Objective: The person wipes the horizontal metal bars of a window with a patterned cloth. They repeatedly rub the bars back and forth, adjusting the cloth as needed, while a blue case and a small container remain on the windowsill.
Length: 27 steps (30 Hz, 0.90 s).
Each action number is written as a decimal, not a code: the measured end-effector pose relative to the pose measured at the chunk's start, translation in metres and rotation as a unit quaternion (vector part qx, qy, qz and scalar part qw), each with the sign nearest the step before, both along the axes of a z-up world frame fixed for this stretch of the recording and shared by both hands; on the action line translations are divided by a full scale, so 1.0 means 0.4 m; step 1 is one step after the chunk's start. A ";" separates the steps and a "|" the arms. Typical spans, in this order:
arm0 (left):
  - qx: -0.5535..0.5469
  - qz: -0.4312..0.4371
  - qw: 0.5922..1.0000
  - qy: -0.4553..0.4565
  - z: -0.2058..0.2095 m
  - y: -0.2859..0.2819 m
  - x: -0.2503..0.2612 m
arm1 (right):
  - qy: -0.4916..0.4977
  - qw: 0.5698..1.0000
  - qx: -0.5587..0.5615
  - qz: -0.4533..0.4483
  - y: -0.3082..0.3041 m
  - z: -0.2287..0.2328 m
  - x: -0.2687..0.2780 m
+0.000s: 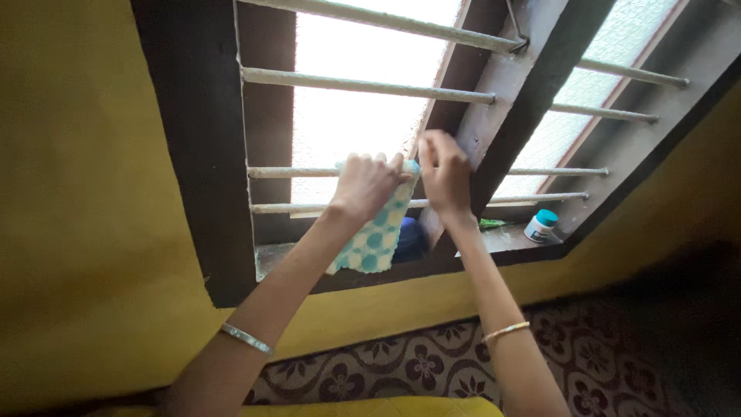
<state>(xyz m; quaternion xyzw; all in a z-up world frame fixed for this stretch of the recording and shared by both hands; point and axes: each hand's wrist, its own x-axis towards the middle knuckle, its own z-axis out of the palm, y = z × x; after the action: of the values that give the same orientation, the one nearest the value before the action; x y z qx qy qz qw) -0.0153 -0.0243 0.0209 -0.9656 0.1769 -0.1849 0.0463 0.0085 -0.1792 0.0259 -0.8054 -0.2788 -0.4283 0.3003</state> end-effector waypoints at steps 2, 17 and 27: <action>-0.011 -0.012 1.000 -0.018 0.000 -0.003 0.003 | -0.028 0.998 -0.026 -0.051 -0.007 -0.035 -0.007; -0.230 -0.193 0.877 0.375 0.078 0.098 0.194 | -0.162 0.986 -0.009 -0.031 0.027 -0.080 0.003; -0.072 -0.036 0.996 0.050 0.020 0.034 0.016 | -0.085 0.995 -0.040 -0.026 0.008 -0.067 -0.038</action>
<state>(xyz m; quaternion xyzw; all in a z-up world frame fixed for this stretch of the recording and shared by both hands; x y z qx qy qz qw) -0.0087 -0.0107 0.0288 -0.9676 0.1995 -0.1501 -0.0384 -0.0067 -0.1762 -0.0008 -0.7844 -0.2987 -0.4917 0.2319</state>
